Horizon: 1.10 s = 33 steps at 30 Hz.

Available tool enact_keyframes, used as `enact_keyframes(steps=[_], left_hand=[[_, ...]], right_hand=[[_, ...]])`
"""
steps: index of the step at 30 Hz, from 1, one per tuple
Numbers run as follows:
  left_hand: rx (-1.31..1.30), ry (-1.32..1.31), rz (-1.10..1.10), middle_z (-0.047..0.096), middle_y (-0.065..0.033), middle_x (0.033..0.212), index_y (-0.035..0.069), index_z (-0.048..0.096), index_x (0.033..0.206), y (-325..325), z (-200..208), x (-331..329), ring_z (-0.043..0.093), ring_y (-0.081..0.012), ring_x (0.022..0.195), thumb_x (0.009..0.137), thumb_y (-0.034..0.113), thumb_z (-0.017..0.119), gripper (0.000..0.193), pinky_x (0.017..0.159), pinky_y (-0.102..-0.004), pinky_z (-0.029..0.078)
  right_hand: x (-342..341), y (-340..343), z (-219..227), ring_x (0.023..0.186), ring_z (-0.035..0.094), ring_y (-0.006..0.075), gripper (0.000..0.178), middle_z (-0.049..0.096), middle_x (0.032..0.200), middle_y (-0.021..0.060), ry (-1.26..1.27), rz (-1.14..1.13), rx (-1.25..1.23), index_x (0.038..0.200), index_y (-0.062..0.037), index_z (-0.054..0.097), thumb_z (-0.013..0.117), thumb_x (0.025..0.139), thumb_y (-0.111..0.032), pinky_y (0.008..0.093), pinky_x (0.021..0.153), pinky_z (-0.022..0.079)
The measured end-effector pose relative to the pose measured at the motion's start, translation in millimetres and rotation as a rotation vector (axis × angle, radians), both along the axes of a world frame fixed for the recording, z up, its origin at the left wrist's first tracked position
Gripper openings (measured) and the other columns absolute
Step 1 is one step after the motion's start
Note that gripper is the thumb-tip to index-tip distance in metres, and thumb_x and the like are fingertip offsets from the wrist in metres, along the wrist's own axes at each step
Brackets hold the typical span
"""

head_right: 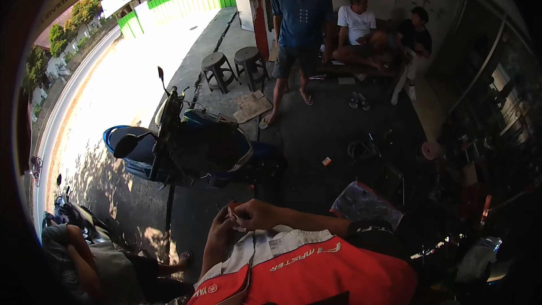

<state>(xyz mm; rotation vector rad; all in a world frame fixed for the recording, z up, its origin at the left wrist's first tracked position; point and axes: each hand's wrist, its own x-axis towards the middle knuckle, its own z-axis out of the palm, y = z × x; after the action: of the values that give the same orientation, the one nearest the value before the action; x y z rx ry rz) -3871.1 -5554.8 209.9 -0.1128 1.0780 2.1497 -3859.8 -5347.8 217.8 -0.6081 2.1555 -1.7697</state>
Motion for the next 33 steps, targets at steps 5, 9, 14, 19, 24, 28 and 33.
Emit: enact_keyframes(steps=[5,9,14,19,24,28,33], left_hand=[[0.141,-0.039,0.154,0.061,-0.0189,0.125,-0.001,0.046,0.139,-10.5,-13.4,-0.4,0.067,-0.0329,0.11,0.086,0.006,0.059,0.055,0.094,-0.0487,0.058],[0.242,0.113,0.172,0.063,-0.0158,0.125,0.0,0.044,0.143,-15.8,-38.6,-34.5,0.068,-0.0269,0.11,0.093,0.007,0.056,0.052,0.094,-0.0409,0.059],[0.238,0.105,0.191,0.063,-0.0126,0.125,0.004,0.047,0.141,-35.8,-29.1,-21.9,0.069,-0.0213,0.107,0.094,-0.002,0.042,0.048,0.089,-0.0351,0.061],[0.105,0.121,0.326,0.06,-0.0099,0.127,0.005,0.045,0.143,-51.0,-29.5,-1.1,0.067,-0.0194,0.109,0.095,-0.003,0.042,0.049,0.093,-0.0346,0.06],[-0.046,0.253,0.444,0.057,-0.0092,0.128,0.005,0.042,0.146,-65.5,-42.2,17.5,0.064,-0.0185,0.114,0.095,-0.005,0.043,0.052,0.096,-0.0347,0.058],[-0.091,0.203,0.503,0.057,-0.0083,0.128,0.004,0.043,0.144,-65.0,-46.0,31.6,0.063,-0.0178,0.115,0.095,-0.004,0.042,0.05,0.098,-0.035,0.057],[-0.079,0.223,0.508,0.06,-0.0055,0.124,0.004,0.049,0.14,-67.4,-60.7,36.2,0.062,-0.0122,0.107,0.094,-0.002,0.043,0.047,0.092,-0.0304,0.055]], right_hand=[[-7.6,-12.2,-5.3,0.075,0.06,0.0076,0.019,0.062,0.085,0.0011,-0.254,-0.172,-0.342,0.094,-0.0016,0.062,0.057,0.101,-0.019,0.0287,0.068,0.052],[-29.7,-20.8,-21.9,0.078,0.059,0.0044,0.013,0.062,0.084,-0.0011,-0.078,-0.38,-0.409,0.093,-0.0046,0.066,0.06,0.097,-0.015,0.0229,0.068,0.052],[-28.2,-42.0,-30.8,0.081,0.063,0.0079,0.009,0.063,0.087,0.0021,-0.377,-0.366,-0.749,0.091,-0.0046,0.061,0.059,0.093,-0.013,0.0253,0.075,0.054],[-38.4,-53.9,-48.2,0.085,0.065,0.0103,0.006,0.063,0.093,0.0049,-0.506,-0.271,-0.784,0.089,-0.0024,0.059,0.058,0.093,-0.006,0.0273,0.077,0.056],[-41.8,-76.1,-32.2,0.094,0.066,0.0186,0.012,0.06,0.11,0.011,0.351,-0.215,-0.039,0.098,-0.0033,0.066,0.062,0.088,0.003,0.0299,0.081,0.055],[-49.9,-83.5,-33.8,0.115,0.06,0.0328,0.026,0.056,0.132,0.0187,0.783,-0.007,0.496,0.106,-0.0099,0.076,0.07,0.083,-0.002,0.0381,0.098,0.05],[-40.5,-104.1,-27.8,0.129,0.051,0.0365,0.027,0.05,0.145,0.0206,0.693,0.046,0.573,0.107,-0.01,0.078,0.076,0.081,-0.014,0.0426,0.108,0.044]])
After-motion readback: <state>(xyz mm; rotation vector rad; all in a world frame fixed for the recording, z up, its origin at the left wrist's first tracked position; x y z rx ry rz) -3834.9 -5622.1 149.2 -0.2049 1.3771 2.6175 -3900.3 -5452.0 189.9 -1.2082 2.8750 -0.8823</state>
